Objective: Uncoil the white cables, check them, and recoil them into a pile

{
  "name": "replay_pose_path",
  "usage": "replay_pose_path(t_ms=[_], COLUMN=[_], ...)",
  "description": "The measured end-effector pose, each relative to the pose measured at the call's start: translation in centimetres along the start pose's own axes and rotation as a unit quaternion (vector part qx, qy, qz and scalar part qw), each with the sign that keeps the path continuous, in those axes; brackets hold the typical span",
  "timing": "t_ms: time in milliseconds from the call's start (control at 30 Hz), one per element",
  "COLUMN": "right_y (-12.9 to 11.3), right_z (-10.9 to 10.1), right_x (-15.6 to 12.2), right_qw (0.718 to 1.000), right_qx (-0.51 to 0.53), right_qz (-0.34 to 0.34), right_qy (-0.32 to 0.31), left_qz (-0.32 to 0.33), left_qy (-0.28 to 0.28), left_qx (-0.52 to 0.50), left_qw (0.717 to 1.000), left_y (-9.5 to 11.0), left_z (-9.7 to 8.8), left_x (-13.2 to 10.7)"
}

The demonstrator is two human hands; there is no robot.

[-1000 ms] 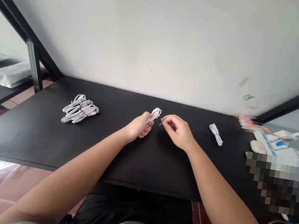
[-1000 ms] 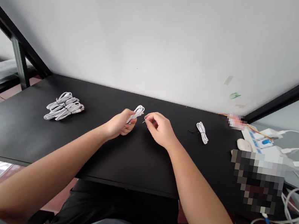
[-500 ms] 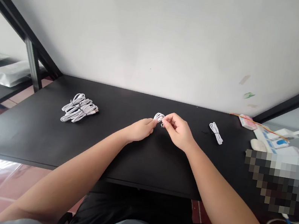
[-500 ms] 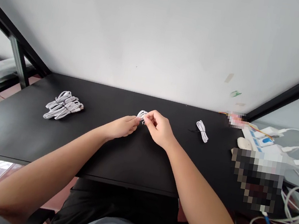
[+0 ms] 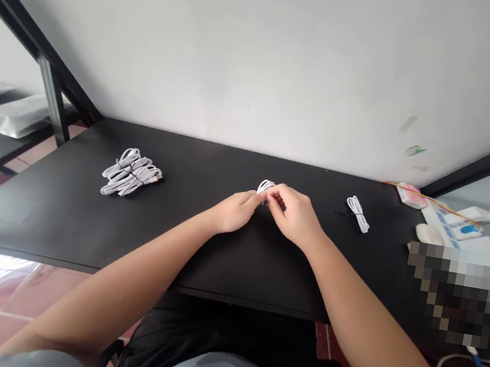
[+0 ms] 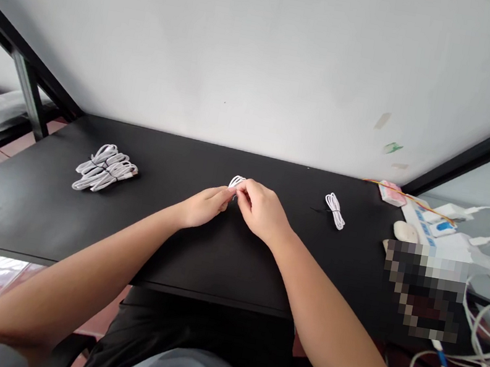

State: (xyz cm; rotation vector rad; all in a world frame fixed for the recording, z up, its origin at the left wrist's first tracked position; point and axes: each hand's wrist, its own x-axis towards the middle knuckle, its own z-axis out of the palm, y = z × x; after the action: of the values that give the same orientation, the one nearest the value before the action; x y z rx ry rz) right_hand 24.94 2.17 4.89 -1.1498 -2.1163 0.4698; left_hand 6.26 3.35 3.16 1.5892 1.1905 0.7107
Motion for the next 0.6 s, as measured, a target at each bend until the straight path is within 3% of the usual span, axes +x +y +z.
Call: replay_pose_path(t_ms=[133,433,600], right_y=[-0.2,-0.5,-0.3], right_z=[0.4,1.6,1.9], right_x=[0.0,0.1,0.1], right_qw=[0.999,0.994,0.99], right_qx=[0.027,0.053,0.06], right_qz=[0.017,-0.003,0.042], right_qy=[0.024,0.096,0.117], left_qz=[0.026,-0.011,-0.046], left_qy=[-0.017,-0.021,-0.006], left_qx=[0.003,-0.17,-0.247], left_qw=[1.0,0.985,0.968], left_y=[-0.2,0.4,1.3], left_z=[0.1,1.0,1.3], left_x=[0.1,0.4,0.2])
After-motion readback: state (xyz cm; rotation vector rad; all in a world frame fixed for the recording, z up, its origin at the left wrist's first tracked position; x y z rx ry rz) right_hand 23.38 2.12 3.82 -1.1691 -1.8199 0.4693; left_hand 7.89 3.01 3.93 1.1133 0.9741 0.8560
